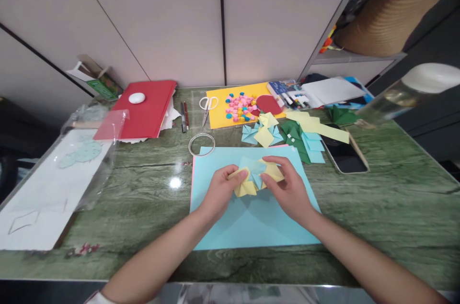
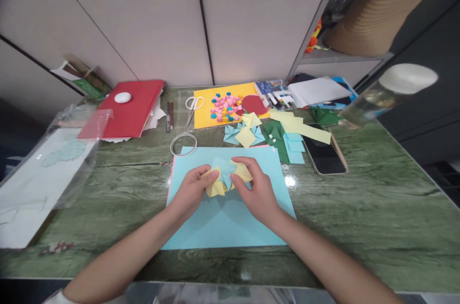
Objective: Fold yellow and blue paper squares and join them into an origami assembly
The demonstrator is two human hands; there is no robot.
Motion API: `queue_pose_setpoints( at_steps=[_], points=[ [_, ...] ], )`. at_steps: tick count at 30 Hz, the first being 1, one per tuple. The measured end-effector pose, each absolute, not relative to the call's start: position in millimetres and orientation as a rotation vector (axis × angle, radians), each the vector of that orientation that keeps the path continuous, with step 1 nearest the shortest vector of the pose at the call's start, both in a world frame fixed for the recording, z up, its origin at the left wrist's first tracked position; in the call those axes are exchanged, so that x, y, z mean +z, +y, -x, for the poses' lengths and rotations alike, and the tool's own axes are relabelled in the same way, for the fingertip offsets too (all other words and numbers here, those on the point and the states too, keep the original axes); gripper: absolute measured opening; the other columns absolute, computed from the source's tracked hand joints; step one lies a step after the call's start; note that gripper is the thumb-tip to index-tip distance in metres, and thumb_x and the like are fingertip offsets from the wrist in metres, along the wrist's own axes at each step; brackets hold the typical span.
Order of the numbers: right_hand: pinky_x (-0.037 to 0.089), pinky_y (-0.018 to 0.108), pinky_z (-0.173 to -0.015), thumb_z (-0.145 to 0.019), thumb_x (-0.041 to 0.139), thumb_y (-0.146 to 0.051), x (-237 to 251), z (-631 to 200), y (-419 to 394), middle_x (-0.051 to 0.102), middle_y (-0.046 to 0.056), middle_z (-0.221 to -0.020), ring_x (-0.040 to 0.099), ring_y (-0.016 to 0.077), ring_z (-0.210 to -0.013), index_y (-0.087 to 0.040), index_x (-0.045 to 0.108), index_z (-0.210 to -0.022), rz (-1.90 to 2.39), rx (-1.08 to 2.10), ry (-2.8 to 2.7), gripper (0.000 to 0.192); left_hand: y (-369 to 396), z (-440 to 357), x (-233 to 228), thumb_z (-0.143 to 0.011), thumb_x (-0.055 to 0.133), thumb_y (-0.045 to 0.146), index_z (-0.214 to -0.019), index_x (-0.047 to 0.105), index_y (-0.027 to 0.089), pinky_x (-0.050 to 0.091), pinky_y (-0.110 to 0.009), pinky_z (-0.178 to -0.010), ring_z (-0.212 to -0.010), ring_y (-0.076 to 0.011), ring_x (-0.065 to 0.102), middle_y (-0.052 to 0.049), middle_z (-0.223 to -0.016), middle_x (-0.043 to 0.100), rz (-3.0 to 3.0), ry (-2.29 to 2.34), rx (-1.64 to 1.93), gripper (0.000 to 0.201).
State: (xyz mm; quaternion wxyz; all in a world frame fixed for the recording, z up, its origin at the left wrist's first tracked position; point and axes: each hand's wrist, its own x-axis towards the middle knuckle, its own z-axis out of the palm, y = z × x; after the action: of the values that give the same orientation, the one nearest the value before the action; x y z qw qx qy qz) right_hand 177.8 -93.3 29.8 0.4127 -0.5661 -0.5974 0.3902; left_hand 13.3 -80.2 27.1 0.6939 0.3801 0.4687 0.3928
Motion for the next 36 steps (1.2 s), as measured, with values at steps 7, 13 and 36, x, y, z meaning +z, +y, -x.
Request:
queue_pose_setpoints(
  at_steps=[7, 13, 36],
  points=[
    [0.051, 0.027, -0.056, -0.08, 0.055, -0.028, 26.3, -176.0, -96.0, 0.058, 0.002, -0.095, 0.057, 0.0163, -0.074, -0.027, 0.05, -0.106, 1.393, 0.946, -1.511, 0.026, -82.6, -14.1, 27.0, -0.072, 0.062, 0.04, -0.058, 0.043, 0.016, 0.021, -0.021, -0.046, -0.047, -0.006, 0.03, 0.006, -0.052, 0.036, -0.836, 1.073, 0.887, 0.034],
    [0.05, 0.028, -0.054, -0.08, 0.055, -0.029, 27.0, -176.8, -95.2, 0.058, 0.004, -0.097, 0.058, 0.0176, -0.073, -0.027, 0.049, -0.107, 1.42, 0.948, -1.523, 0.029, -77.9, -10.2, 28.3, -0.071, 0.062, 0.041, -0.059, 0.042, 0.016, 0.023, -0.021, -0.047, -0.049, -0.0067, 0.033, 0.006, -0.053, 0.038, -0.871, 1.06, 0.852, 0.034],
    [0.053, 0.033, -0.054, -0.078, 0.057, -0.032, 28.0, -182.5, -86.4, 0.059, 0.003, -0.084, 0.058, 0.0179, -0.064, -0.027, 0.042, -0.118, 1.369, 1.128, -1.436, 0.042, -70.0, -2.3, 38.0, -0.067, 0.065, 0.039, -0.073, 0.049, 0.017, 0.03, -0.021, -0.049, -0.053, -0.0091, 0.041, 0.004, -0.061, 0.047, -1.139, 1.072, 0.742, 0.027]
  ],
)
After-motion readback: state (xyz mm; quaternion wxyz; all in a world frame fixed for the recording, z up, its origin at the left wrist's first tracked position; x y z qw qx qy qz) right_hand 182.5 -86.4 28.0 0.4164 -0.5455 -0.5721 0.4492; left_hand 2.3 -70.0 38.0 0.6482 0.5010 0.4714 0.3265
